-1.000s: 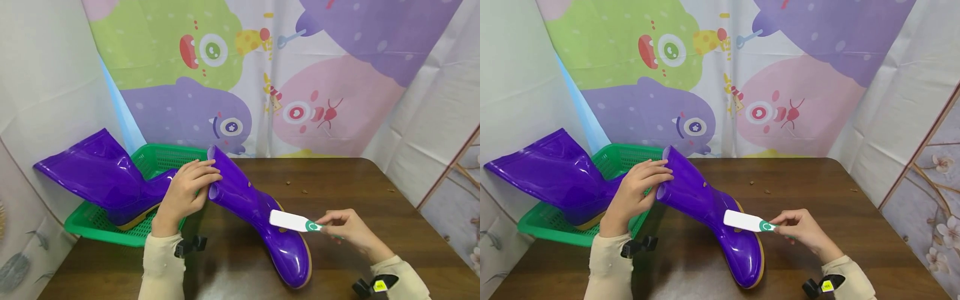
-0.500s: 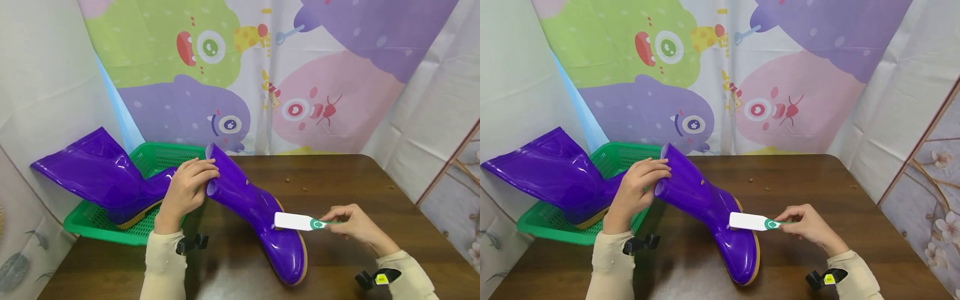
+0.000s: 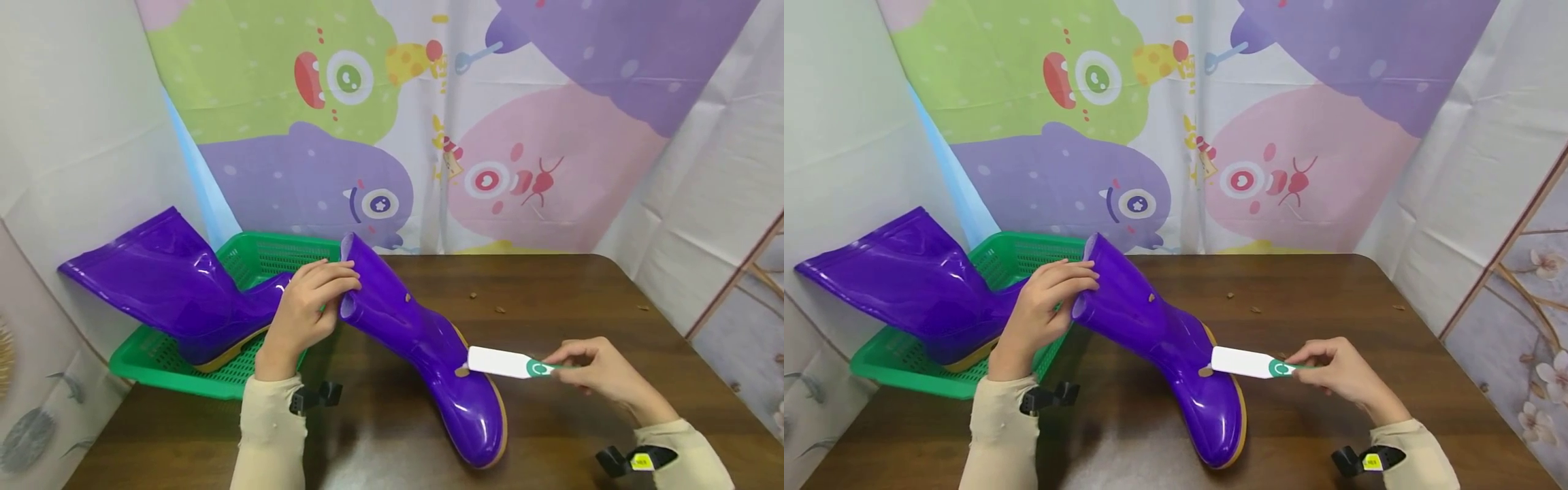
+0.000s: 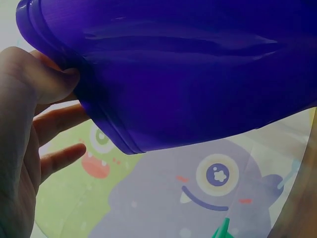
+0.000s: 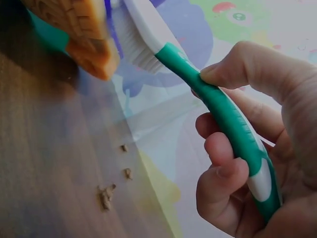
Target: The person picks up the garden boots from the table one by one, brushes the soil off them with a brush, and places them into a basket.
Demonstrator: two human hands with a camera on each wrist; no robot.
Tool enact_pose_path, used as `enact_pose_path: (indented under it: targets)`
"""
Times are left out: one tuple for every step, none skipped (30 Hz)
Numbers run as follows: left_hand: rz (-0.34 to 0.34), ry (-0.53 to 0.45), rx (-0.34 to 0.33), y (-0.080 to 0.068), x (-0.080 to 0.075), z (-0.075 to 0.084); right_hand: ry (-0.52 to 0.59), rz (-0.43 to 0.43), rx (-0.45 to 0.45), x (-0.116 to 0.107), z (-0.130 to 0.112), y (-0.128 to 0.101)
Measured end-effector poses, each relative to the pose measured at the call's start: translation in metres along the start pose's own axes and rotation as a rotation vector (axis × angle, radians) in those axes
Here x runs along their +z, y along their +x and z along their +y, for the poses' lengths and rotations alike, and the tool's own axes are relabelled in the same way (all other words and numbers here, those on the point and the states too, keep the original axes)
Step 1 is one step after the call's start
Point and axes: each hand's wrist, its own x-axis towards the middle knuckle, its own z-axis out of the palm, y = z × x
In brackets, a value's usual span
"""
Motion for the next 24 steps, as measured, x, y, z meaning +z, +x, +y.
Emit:
enact_pose_path:
  targets:
    - [0.004, -0.003, 0.003, 0.000, 0.000, 0.000, -0.001, -0.003, -0.004, -0.001, -0.001, 0.000]
    - [0.005, -0.005, 0.003, 0.000, 0.000, 0.000, -0.005, -0.005, -0.011, -0.002, -0.002, 0.000]
    - [0.007, -0.008, 0.001, 0.000, 0.001, 0.000, -0.008, -0.004, -0.019, -0.003, -0.004, 0.000]
    - [0.007, -0.009, 0.000, 0.001, 0.001, 0.001, -0.007, -0.002, -0.034, -0.004, -0.005, 0.001]
    - [0.004, -0.009, -0.002, 0.001, 0.000, 0.001, 0.000, -0.001, -0.048, -0.004, -0.006, 0.001]
    - [0.002, -0.007, -0.004, 0.002, 0.000, 0.001, 0.008, 0.000, -0.067, -0.004, -0.007, 0.002]
    - [0.000, -0.006, -0.006, 0.002, 0.000, 0.002, 0.024, -0.004, -0.094, -0.004, -0.008, 0.004]
    - [-0.004, -0.005, -0.011, 0.002, 0.000, 0.002, 0.039, -0.014, -0.121, -0.003, -0.008, 0.005]
    - [-0.006, -0.003, -0.013, 0.002, 0.000, 0.003, 0.062, -0.032, -0.145, -0.001, -0.010, 0.007]
    - [-0.006, -0.001, -0.014, 0.002, 0.000, 0.003, 0.083, -0.059, -0.169, 0.002, -0.010, 0.009]
    - [-0.006, 0.001, -0.014, 0.001, 0.000, 0.003, 0.103, -0.092, -0.184, 0.004, -0.011, 0.011]
    - [-0.004, 0.002, -0.013, 0.001, 0.000, 0.003, 0.116, -0.127, -0.200, 0.007, -0.012, 0.013]
    - [-0.001, 0.004, -0.009, 0.001, 0.000, 0.003, 0.126, -0.163, -0.207, 0.010, -0.013, 0.015]
    - [0.000, 0.006, -0.006, 0.001, 0.000, 0.002, 0.126, -0.193, -0.209, 0.013, -0.013, 0.017]
    - [0.004, 0.008, -0.002, 0.000, 0.000, 0.002, 0.122, -0.215, -0.210, 0.015, -0.014, 0.018]
    - [0.005, 0.009, 0.001, 0.000, 0.000, 0.002, 0.113, -0.229, -0.210, 0.016, -0.014, 0.019]
    - [0.005, 0.009, 0.003, 0.000, 0.000, 0.001, 0.098, -0.232, -0.206, 0.017, -0.014, 0.020]
    - [0.005, 0.009, 0.004, 0.000, 0.000, 0.001, 0.076, -0.221, -0.200, 0.016, -0.014, 0.020]
    - [0.005, 0.009, 0.004, 0.000, 0.000, 0.001, 0.053, -0.201, -0.186, 0.016, -0.014, 0.020]
    - [0.005, 0.010, 0.001, 0.000, 0.000, 0.001, 0.034, -0.179, -0.174, 0.014, -0.014, 0.019]
    - [0.006, 0.011, -0.001, 0.000, 0.000, 0.000, 0.015, -0.157, -0.158, 0.013, -0.014, 0.018]
    - [0.007, 0.013, -0.002, 0.000, 0.000, 0.000, -0.003, -0.139, -0.138, 0.011, -0.014, 0.017]
    - [0.008, 0.016, -0.001, 0.000, 0.000, 0.000, -0.021, -0.122, -0.119, 0.010, -0.013, 0.016]
    - [0.011, 0.020, 0.001, -0.001, 0.000, 0.000, -0.035, -0.113, -0.104, 0.009, -0.013, 0.015]
